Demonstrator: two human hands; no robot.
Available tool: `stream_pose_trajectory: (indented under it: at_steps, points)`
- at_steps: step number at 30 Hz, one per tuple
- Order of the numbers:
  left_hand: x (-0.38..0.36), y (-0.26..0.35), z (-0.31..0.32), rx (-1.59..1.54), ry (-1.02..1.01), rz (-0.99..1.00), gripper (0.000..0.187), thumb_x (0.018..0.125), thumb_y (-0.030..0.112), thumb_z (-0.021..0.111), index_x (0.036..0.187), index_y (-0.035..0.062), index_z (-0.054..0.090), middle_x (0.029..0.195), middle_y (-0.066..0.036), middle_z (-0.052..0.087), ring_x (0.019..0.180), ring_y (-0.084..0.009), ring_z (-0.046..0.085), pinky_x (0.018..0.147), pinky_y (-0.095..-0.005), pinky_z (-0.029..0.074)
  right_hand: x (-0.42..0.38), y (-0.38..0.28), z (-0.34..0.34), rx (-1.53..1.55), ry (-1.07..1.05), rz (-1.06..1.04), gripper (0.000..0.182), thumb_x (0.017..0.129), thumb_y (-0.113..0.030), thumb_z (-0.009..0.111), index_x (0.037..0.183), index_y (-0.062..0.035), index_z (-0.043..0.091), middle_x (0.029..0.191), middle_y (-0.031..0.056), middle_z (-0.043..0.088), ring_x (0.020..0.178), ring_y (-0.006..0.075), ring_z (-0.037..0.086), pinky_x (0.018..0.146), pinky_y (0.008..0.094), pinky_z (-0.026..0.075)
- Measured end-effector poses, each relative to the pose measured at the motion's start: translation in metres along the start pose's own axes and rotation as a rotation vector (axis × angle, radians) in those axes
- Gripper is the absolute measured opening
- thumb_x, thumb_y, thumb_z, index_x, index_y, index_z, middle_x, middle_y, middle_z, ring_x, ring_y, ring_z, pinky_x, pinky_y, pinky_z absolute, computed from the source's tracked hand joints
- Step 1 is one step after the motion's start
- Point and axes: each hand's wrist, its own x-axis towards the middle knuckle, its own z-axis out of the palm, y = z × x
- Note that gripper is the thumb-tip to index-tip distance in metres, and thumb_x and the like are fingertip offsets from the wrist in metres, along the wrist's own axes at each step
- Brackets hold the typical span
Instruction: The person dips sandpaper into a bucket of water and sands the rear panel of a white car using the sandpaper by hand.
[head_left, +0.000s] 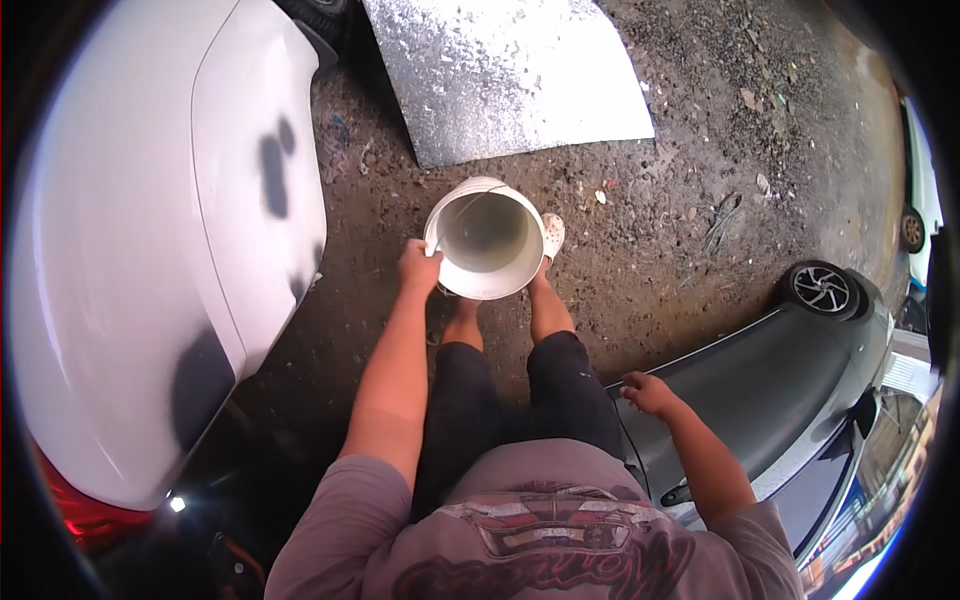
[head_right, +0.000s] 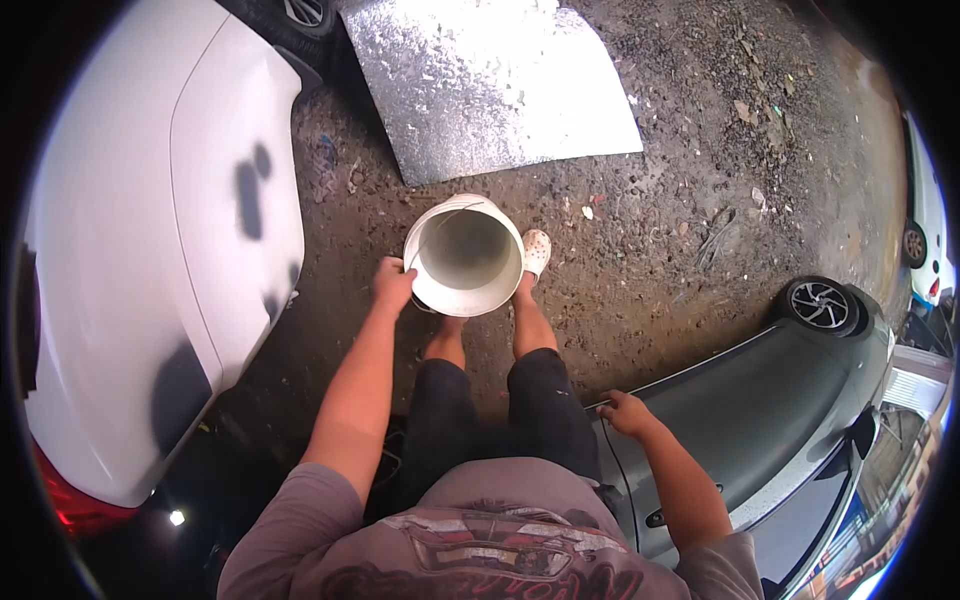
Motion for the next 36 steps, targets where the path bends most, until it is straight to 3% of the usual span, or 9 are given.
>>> stream_pose_trajectory:
  at_steps: [5, 9, 11, 15, 18, 22, 24, 33, 36]
  points:
    - [-0.001, -0.071, -0.054, -0.104, 0.035, 0.041, 0.063, 0.086, 0.03, 0.084, 0.138, 0.0014, 0.063, 0.132, -0.03, 0.071, 0.126, -0.046, 0.068, 0.107, -0.0493, 0.055, 0.023, -0.033, -0.004, -0.216, 0.084, -0.189, 0.055, 0.096, -0.037, 0.075, 0.14, -0.0039, 0.069, 0.122, 0.0248, 0.077, 0.117, 0.0382, 0.074, 0.101, 0.0455, 0.057]
    - [-0.102, -0.117, -0.066, 0.091, -0.308, -0.176, 0.083, 0.089, 0.037, 0.086, 0.153, -0.0025, 0.052, 0.149, -0.033, 0.061, 0.141, -0.0452, 0.059, 0.117, -0.0488, 0.049, 0.023, -0.071, 0.005, -0.262, 0.039, -0.229, 0.056, 0.096, -0.038, 0.074, 0.14, -0.0049, 0.068, 0.123, 0.024, 0.077, 0.118, 0.0404, 0.073, 0.102, 0.0475, 0.056]
    - [-0.157, -0.104, -0.053, 0.038, -0.565, -0.35, 0.11, 0.088, 0.047, 0.086, 0.167, -0.0063, 0.03, 0.164, -0.034, 0.046, 0.152, -0.0438, 0.049, 0.123, -0.0481, 0.043, 0.025, -0.088, 0.01, -0.366, -0.003, -0.253, 0.056, 0.096, -0.038, 0.073, 0.141, -0.0059, 0.068, 0.125, 0.0236, 0.076, 0.12, 0.0407, 0.072, 0.104, 0.0495, 0.055]
    - [-0.227, -0.13, 0.035, 0.101, -0.824, -0.33, 0.131, 0.084, 0.061, 0.085, 0.172, -0.0027, 0.012, 0.167, -0.036, 0.04, 0.153, -0.0456, 0.046, 0.125, -0.0494, 0.041, 0.053, -0.116, 0.02, -0.475, -0.012, -0.281, 0.057, 0.097, -0.038, 0.072, 0.144, -0.0065, 0.066, 0.129, 0.0236, 0.075, 0.122, 0.0416, 0.071, 0.105, 0.0502, 0.054]
    - [-0.249, -0.074, 0.037, 0.408, -0.724, -0.425, 0.134, 0.082, 0.066, 0.085, 0.175, 0.0071, 0.009, 0.167, -0.038, 0.037, 0.148, -0.0479, 0.051, 0.122, -0.0462, 0.045, 0.066, -0.154, 0.022, -0.513, -0.006, -0.321, 0.058, 0.097, -0.038, 0.072, 0.146, -0.0076, 0.064, 0.13, 0.0236, 0.075, 0.123, 0.0426, 0.07, 0.105, 0.0508, 0.055]
    - [-0.232, -0.072, 0.033, 0.405, -0.78, -0.414, 0.137, 0.081, 0.067, 0.086, 0.176, 0.0092, 0.007, 0.166, -0.04, 0.034, 0.146, -0.0485, 0.053, 0.121, -0.0473, 0.046, 0.113, -0.211, 0.033, -0.587, 0.041, -0.361, 0.057, 0.096, -0.037, 0.071, 0.145, -0.008, 0.065, 0.122, 0.0251, 0.076, 0.117, 0.0438, 0.072, 0.104, 0.0527, 0.055]
    - [-0.23, -0.085, 0.037, 0.425, -0.639, -0.299, 0.128, 0.08, 0.064, 0.087, 0.175, 0.0145, 0.018, 0.163, -0.033, 0.038, 0.136, -0.0482, 0.06, 0.116, -0.0481, 0.05, 0.158, -0.231, 0.043, -0.574, 0.057, -0.404, 0.055, 0.096, -0.037, 0.07, 0.144, -0.0082, 0.065, 0.115, 0.0253, 0.077, 0.112, 0.0444, 0.073, 0.103, 0.0536, 0.055]
    - [-0.215, -0.137, 0.026, 0.368, -0.437, -0.342, 0.112, 0.077, 0.062, 0.09, 0.167, 0.0172, 0.04, 0.165, -0.033, 0.035, 0.143, -0.0524, 0.051, 0.118, -0.0531, 0.047, 0.361, -0.35, 0.105, -0.679, 0.271, -0.518, 0.058, 0.097, -0.03, 0.066, 0.151, -0.0099, 0.059, 0.143, 0.026, 0.064, 0.122, 0.0466, 0.068, 0.107, 0.0532, 0.054]
    - [-0.21, -0.151, 0.021, 0.309, -0.401, -0.387, 0.108, 0.077, 0.056, 0.092, 0.165, 0.0184, 0.042, 0.165, -0.033, 0.034, 0.145, -0.053, 0.048, 0.118, -0.0557, 0.045, 0.416, -0.377, 0.121, -0.785, 0.588, -0.619, 0.059, 0.097, -0.03, 0.065, 0.152, -0.0105, 0.058, 0.151, 0.0268, 0.059, 0.129, 0.0448, 0.065, 0.111, 0.0546, 0.051]
